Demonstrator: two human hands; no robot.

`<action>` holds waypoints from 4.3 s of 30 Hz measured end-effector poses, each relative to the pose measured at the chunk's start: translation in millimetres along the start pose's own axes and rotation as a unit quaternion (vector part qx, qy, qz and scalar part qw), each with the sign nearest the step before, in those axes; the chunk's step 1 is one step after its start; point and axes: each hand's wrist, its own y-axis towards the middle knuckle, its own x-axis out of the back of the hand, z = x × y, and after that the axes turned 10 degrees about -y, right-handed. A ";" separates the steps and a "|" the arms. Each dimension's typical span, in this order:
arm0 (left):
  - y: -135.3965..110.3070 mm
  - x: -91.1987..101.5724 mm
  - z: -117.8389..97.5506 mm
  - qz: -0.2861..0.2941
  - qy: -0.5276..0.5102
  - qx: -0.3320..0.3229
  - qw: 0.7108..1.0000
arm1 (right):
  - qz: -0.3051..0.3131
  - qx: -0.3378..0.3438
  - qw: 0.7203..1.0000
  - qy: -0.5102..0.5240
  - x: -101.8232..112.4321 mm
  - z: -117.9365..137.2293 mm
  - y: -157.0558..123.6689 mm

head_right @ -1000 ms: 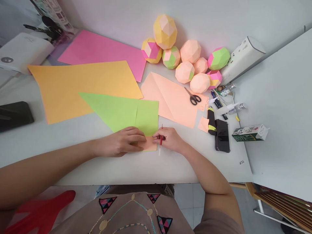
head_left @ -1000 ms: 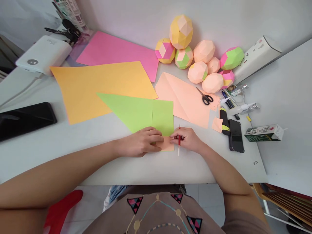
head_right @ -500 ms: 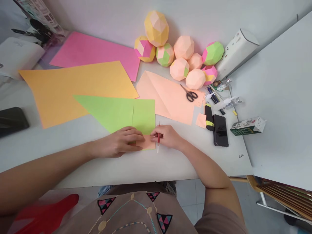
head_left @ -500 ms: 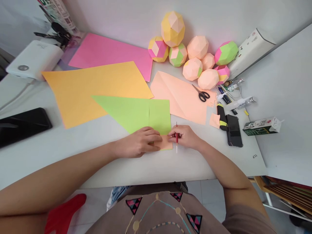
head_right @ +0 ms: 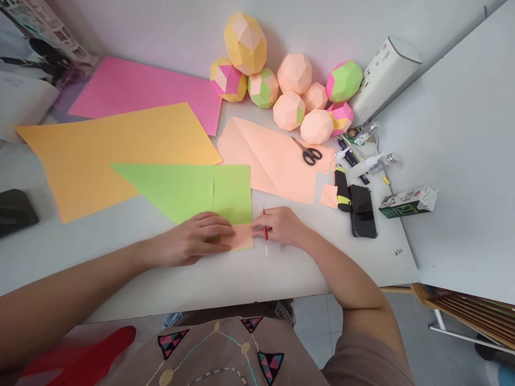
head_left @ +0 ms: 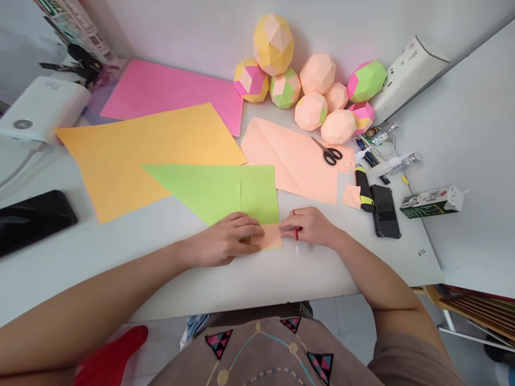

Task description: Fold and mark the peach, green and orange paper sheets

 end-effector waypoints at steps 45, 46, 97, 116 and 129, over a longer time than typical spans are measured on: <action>0.7 0.9 -0.3 0.007 -0.002 0.014 1.000 | -0.044 0.034 0.998 -0.008 -4.3 -0.5 -0.6; 0.5 0.7 -0.3 0.008 -0.002 0.016 1.000 | -0.044 0.034 0.998 -0.005 -4.4 -0.6 -0.5; 3.1 1.4 -0.8 -0.003 -0.016 0.014 1.000 | -0.017 0.032 0.999 -0.012 -0.7 1.0 -0.9; 0.6 4.1 5.0 -0.027 -0.080 0.018 0.996 | -0.026 0.041 0.999 -0.022 -0.9 0.4 -2.1; -1.4 2.8 8.3 -0.019 -0.064 0.029 0.997 | -0.087 -0.009 0.978 0.190 4.0 30.4 3.0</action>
